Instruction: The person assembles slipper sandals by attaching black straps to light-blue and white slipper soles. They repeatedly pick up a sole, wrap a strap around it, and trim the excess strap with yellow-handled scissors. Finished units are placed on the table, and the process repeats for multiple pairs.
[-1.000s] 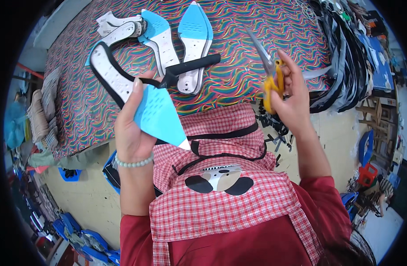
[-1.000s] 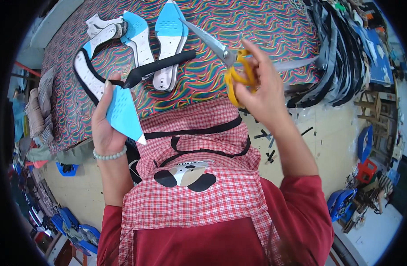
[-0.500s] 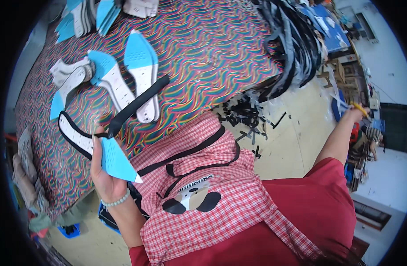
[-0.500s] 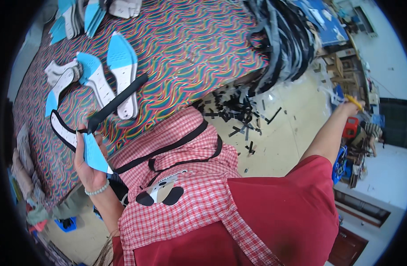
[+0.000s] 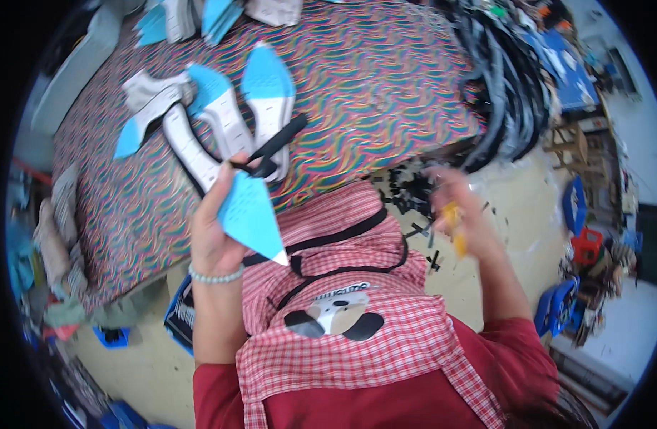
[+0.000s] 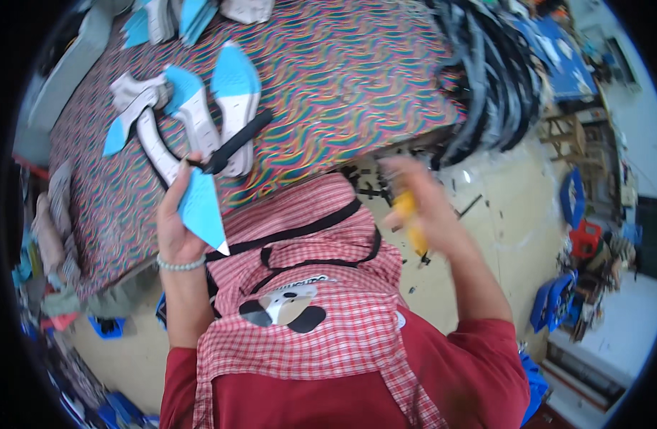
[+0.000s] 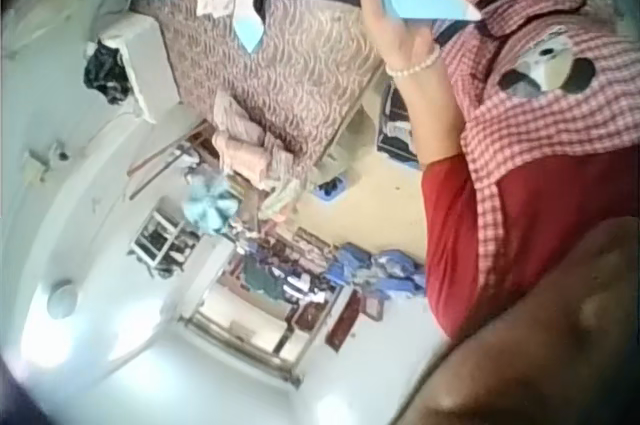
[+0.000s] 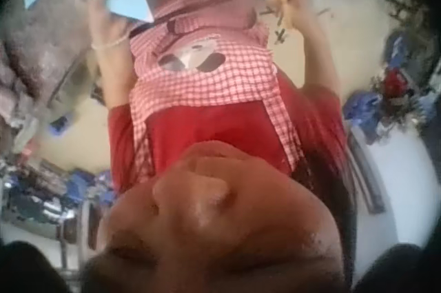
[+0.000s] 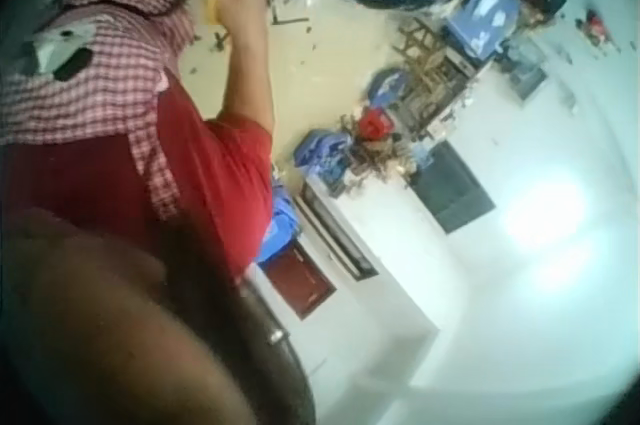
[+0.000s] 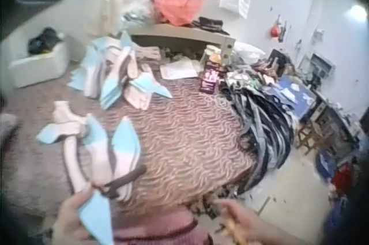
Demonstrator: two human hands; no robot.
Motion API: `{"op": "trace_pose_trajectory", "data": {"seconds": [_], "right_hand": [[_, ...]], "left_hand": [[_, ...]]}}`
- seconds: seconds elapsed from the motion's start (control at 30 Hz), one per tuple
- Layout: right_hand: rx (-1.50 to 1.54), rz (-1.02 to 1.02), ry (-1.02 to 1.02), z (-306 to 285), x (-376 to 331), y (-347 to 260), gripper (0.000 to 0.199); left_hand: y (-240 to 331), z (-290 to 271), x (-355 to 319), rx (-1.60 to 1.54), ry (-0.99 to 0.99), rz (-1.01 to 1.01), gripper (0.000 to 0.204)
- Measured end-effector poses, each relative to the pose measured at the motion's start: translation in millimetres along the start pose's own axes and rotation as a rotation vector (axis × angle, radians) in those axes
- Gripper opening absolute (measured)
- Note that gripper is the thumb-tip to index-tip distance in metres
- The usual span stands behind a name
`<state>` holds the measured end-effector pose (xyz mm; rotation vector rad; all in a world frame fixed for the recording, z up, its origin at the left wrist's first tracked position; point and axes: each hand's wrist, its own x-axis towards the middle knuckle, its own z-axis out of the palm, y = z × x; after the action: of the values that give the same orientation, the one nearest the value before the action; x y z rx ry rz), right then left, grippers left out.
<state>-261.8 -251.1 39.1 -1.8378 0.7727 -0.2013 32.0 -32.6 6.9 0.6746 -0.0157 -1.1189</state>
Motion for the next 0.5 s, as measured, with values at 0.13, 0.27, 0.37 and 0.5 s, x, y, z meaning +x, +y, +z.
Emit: {"op": "trace_pose_trajectory", "data": {"seconds": [0.13,0.27,0.37,0.5], "right_hand": [[-0.185,-0.249,-0.567,106.4,46.4,-35.5,0.085],[-0.112,-0.253,-0.593,151.9,68.5,-52.1,0.085],[-0.126,-0.458,-0.423,164.6,74.0,-45.6,0.085],[-0.126,-0.407,-0.392,156.3,74.8,-52.3,0.084]], "left_hand": [[11.9,2.0,-26.0,-0.134,0.09,-0.043,0.032],[15.4,-14.2,-46.2,-0.343,0.037,0.018,0.031],[23.0,-17.3,-47.1,-0.393,-0.004,0.055,0.034],[18.2,-22.3,-36.8,-0.354,-0.054,-0.007,0.034]]}}
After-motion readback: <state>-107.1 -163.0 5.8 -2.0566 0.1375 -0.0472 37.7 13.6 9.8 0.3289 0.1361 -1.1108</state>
